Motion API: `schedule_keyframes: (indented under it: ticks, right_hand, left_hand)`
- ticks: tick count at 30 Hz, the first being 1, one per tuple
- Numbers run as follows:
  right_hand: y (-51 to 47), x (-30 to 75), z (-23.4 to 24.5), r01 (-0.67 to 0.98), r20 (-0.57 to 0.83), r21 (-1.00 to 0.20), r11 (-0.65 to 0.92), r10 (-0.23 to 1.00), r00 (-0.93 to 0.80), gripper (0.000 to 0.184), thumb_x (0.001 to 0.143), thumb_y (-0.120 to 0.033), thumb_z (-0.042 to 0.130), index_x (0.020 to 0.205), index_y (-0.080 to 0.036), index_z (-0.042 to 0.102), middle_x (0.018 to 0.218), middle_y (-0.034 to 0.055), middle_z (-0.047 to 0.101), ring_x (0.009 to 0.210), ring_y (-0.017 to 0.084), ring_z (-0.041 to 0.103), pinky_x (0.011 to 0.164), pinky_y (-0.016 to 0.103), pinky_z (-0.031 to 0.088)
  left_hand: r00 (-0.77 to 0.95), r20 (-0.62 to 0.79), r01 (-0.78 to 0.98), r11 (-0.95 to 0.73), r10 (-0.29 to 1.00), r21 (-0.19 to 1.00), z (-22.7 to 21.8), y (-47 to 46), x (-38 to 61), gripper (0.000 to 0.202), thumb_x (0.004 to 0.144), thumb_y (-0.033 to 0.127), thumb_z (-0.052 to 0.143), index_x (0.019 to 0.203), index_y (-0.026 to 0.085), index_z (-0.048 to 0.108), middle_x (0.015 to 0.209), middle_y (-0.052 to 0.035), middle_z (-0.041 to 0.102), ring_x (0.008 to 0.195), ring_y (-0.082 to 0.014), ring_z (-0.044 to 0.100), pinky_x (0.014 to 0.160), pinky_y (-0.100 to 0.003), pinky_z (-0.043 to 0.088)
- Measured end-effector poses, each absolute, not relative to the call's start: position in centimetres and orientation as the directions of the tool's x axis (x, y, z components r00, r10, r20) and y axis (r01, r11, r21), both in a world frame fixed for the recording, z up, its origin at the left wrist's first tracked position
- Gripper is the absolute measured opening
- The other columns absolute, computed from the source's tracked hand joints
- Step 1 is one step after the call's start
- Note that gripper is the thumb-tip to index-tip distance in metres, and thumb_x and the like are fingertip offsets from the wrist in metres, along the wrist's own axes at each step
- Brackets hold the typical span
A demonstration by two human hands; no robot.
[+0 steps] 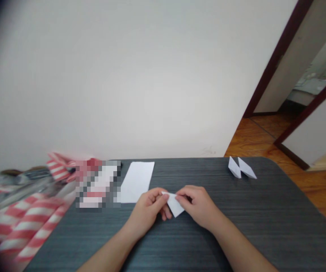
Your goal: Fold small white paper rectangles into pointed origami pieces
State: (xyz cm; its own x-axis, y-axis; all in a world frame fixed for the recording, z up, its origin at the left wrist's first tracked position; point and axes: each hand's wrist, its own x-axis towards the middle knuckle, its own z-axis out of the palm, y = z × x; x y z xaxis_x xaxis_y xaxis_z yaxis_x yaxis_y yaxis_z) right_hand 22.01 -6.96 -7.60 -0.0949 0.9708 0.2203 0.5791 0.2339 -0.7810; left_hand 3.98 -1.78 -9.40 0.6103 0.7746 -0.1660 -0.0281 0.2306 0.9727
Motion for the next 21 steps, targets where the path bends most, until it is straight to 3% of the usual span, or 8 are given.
schedule_keyframes:
  ticks: [13,21]
  right_hand:
    - [-6.99,21.99,-7.50,0.565,0.192,-0.798,0.211,0.977,-0.095,0.017,0.088,-0.021,0.056,0.083,-0.018,0.072,0.074,0.0031,0.070,0.068,0.016,0.062,0.064,0.025,0.045]
    - [-7.08,21.83,-7.43,0.566,0.165,-0.804,0.181,0.983,-0.081,0.021,0.089,-0.021,0.055,0.072,-0.017,0.067,0.069,0.0015,0.067,0.065,0.015,0.060,0.062,0.024,0.043]
  left_hand:
    - [0.598,-0.173,-0.018,0.229,0.783,0.973,-9.18,-1.90,3.99,0.028,0.087,0.042,0.055,0.085,0.014,0.056,0.051,-0.0008,0.063,0.042,-0.0113,0.056,0.044,-0.020,0.043]
    - [0.615,-0.158,-0.004,0.203,0.773,0.979,-9.03,-1.95,3.89,0.026,0.089,0.039,0.054,0.085,0.014,0.056,0.052,-0.0015,0.064,0.043,-0.0106,0.055,0.046,-0.020,0.044]
